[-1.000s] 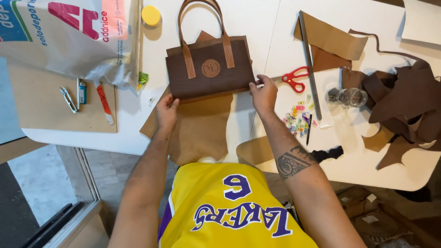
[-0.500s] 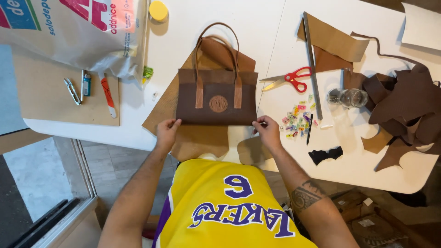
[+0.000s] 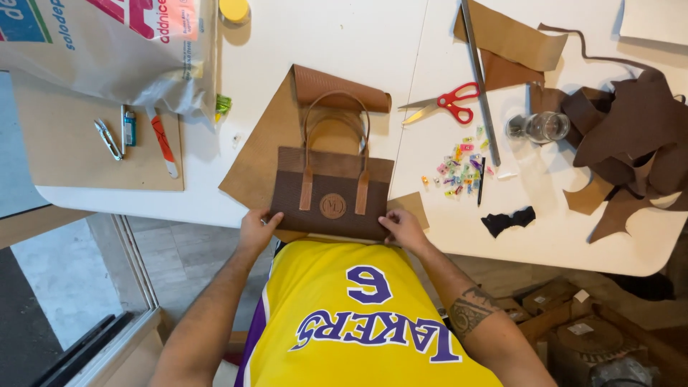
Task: Assembling and measuring components for a leather handbag on a workshop table
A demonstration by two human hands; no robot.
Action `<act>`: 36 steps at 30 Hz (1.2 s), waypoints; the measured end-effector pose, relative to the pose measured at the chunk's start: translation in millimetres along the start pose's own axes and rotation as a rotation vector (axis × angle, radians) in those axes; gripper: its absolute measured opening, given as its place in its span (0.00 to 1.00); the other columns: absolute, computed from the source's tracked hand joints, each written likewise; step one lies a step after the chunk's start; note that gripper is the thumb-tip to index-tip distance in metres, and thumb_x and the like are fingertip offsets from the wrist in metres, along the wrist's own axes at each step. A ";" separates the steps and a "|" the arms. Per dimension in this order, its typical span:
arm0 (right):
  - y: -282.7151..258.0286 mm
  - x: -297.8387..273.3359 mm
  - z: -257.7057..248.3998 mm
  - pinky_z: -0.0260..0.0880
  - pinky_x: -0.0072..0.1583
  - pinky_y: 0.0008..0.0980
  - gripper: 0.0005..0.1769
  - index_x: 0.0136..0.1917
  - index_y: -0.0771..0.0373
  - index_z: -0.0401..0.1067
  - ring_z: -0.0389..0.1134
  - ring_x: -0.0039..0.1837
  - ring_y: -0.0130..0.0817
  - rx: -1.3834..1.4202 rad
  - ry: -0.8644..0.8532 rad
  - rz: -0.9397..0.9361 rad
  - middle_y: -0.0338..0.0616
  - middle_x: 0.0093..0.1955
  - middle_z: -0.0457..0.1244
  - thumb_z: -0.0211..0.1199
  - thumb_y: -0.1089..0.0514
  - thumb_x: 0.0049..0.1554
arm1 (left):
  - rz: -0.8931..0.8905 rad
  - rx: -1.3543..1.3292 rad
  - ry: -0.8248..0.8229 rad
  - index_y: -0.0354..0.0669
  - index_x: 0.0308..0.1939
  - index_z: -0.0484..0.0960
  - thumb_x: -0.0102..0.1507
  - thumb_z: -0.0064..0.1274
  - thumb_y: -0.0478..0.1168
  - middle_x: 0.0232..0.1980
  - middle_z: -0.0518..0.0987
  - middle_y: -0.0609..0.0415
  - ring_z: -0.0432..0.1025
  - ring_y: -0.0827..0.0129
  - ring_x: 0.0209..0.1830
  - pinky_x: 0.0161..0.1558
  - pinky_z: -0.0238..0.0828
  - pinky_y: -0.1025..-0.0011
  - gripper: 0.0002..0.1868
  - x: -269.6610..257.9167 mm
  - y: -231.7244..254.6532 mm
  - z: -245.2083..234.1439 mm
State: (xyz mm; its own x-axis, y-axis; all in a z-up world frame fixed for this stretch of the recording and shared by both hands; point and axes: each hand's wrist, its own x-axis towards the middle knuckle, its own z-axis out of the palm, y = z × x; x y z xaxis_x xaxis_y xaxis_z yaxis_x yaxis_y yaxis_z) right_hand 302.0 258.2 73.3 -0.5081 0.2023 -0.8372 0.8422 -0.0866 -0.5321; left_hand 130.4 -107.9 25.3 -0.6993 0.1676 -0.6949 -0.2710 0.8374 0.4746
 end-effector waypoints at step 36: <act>-13.7 43.2 5.4 0.70 0.44 0.27 0.07 0.42 0.60 0.76 0.72 0.30 0.31 -0.242 0.351 -0.169 0.39 0.24 0.67 0.70 0.56 0.55 | 0.023 -0.184 0.354 0.44 0.49 0.86 0.62 0.66 0.38 0.41 0.85 0.48 0.81 0.58 0.42 0.42 0.78 0.63 0.12 58.8 29.4 36.5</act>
State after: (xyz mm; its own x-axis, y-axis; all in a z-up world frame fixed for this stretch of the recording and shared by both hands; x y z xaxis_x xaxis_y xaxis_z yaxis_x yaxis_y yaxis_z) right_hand 267.6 262.9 43.7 -0.5858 0.5160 -0.6250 0.7915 0.1984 -0.5780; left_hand 105.5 -54.4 -21.4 -0.8826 -0.0317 -0.4690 -0.3444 0.7228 0.5992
